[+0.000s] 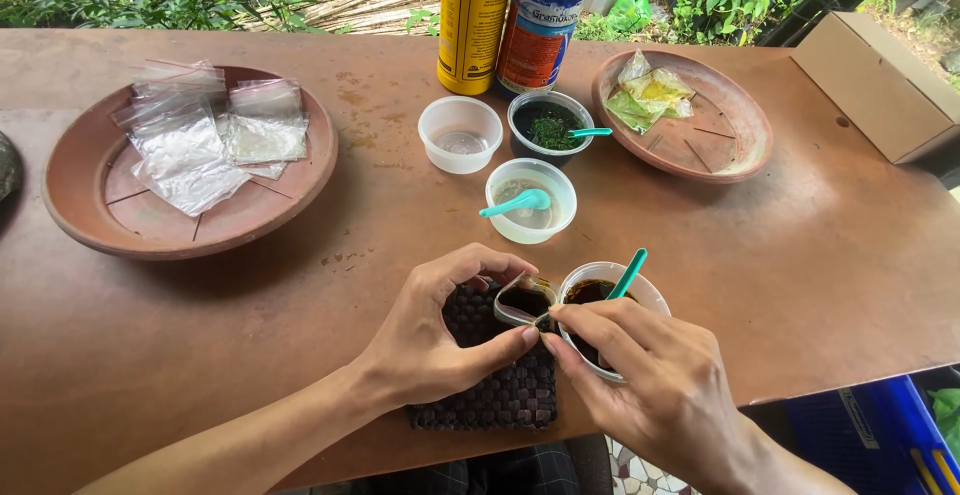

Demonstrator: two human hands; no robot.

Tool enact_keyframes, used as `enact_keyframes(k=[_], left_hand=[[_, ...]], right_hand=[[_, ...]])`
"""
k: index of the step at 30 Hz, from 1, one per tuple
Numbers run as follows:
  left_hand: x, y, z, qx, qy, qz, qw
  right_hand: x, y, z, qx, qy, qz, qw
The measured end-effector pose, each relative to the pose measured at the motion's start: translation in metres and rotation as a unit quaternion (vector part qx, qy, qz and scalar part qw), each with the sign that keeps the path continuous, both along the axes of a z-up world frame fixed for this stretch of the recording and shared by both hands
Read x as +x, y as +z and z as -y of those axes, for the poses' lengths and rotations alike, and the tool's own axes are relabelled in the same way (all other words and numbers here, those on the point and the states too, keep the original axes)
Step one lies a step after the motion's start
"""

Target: Preparing dark liquid samples by stirring the liquid in a cup and transferring a portion into a small plastic bag.

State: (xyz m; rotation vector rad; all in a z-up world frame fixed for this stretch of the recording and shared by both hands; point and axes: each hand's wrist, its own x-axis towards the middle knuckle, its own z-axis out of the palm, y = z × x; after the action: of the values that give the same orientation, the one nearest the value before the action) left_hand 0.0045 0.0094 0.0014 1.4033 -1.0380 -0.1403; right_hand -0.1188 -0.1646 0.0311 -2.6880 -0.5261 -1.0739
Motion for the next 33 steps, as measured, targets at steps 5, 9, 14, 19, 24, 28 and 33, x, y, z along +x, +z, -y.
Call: enact_keyframes(k=[5,9,14,19,24,28,33], left_hand=[[0.001,0.0,-0.002,-0.004,-0.011,0.002,1.0],[0.003,0.0,-0.003,0.003,-0.031,-0.041,0.999],[0.007,-0.006,0.001,0.018,-0.023,-0.136,0.99],[0.011,-0.007,0.004,0.03,-0.021,-0.133,0.99],[0.015,-0.003,0.001,0.037,-0.046,-0.139,0.989],[0.017,-0.001,0.001,0.031,-0.06,-0.118,0.991],[0.016,-0.001,0.002,0.022,-0.052,-0.096,0.994]], right_hand=[[0.004,-0.002,0.002,0.015,0.005,-0.012,1.0],[0.005,-0.001,0.002,0.022,0.006,-0.024,0.999],[0.004,0.0,0.004,0.028,0.011,-0.031,0.999],[0.003,0.0,0.01,0.024,0.026,-0.063,0.997],[0.002,0.0,0.012,0.045,0.04,-0.083,0.995],[0.005,-0.003,0.017,0.077,0.042,-0.078,0.993],[0.009,0.002,0.022,0.1,0.065,-0.094,0.988]])
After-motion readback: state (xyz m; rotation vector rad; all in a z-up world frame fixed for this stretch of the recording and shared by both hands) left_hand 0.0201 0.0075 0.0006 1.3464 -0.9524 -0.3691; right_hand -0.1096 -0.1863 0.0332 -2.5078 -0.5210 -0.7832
